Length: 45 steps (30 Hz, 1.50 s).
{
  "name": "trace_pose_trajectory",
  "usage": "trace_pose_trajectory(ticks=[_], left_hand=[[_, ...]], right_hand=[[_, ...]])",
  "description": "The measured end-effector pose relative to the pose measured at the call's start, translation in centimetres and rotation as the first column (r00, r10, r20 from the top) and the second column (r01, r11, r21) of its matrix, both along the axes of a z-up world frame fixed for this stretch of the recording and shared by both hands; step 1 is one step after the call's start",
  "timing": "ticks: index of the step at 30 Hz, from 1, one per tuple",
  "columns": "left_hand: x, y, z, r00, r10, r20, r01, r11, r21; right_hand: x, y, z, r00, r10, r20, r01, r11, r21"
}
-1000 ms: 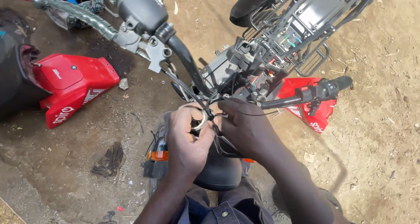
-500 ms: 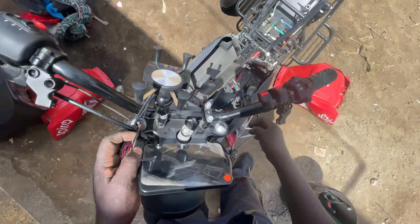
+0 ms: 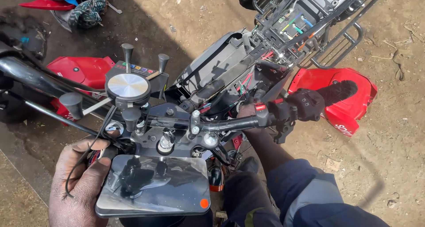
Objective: Installing a new light fixture and managing electrical wiring on the front end of a motorcycle.
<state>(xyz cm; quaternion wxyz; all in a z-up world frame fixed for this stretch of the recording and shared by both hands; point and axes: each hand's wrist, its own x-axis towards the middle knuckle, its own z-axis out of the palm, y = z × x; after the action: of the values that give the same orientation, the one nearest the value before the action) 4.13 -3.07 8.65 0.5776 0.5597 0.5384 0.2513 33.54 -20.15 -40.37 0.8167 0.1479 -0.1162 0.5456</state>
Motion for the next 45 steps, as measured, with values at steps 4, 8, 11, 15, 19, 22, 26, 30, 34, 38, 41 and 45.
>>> trace_pose_trajectory(ticks=[4,8,11,15,19,22,26,30,34,38,41,45], left_hand=[[-0.7,0.2,-0.9,0.999,-0.012,-0.038,0.014,0.999,0.048],[-1.5,1.0,-1.8,0.998,-0.063,0.000,0.063,0.997,0.036],[-1.6,1.6,-1.9,0.978,-0.159,0.132,0.158,0.987,0.020],[-2.4,2.4,-2.4,0.937,-0.251,0.241,0.253,0.967,0.025],[-3.0,3.7,-2.4,0.909,-0.373,0.186,0.334,0.919,0.211],[-3.4,5.1,-3.1,0.874,-0.475,0.105,0.403,0.827,0.391],[-3.9,7.1,-2.8,0.814,-0.579,0.054,0.545,0.792,0.274],[-4.3,8.5,-3.2,0.764,-0.637,0.105,0.587,0.753,0.297],[-4.1,9.1,-2.8,0.770,-0.636,0.058,0.606,0.756,0.249],[-3.9,8.7,-2.9,0.794,-0.605,0.061,0.551,0.757,0.351],[-3.8,9.0,-2.4,0.789,-0.613,0.049,0.556,0.745,0.368],[-3.7,9.3,-3.2,0.802,-0.597,0.018,0.538,0.735,0.414]], right_hand=[[-0.2,0.1,7.1,0.888,0.376,-0.264,-0.416,0.902,-0.115],[-6.2,-8.7,18.4,0.842,0.496,0.213,0.110,0.230,-0.967],[-7.5,-4.4,28.6,0.575,0.779,0.251,0.732,-0.352,-0.583],[-14.3,-13.3,29.1,0.808,0.496,0.317,0.475,-0.231,-0.849],[-19.9,-22.9,26.4,0.967,0.178,0.182,0.207,-0.134,-0.969],[-25.6,-19.9,34.1,0.799,0.275,0.535,0.602,-0.361,-0.712],[-20.0,-28.2,30.7,0.837,0.065,-0.543,-0.546,0.066,-0.835],[-23.4,-14.4,41.9,0.885,0.206,-0.418,-0.305,-0.421,-0.854],[-28.7,-7.2,47.5,0.795,0.472,0.381,0.241,0.330,-0.913],[-30.6,-5.2,47.4,0.797,0.520,0.306,0.198,0.254,-0.947],[-30.8,-3.9,47.4,0.783,0.557,0.278,0.206,0.189,-0.960],[-31.7,-3.5,45.0,0.792,0.558,0.249,0.237,0.095,-0.967]])
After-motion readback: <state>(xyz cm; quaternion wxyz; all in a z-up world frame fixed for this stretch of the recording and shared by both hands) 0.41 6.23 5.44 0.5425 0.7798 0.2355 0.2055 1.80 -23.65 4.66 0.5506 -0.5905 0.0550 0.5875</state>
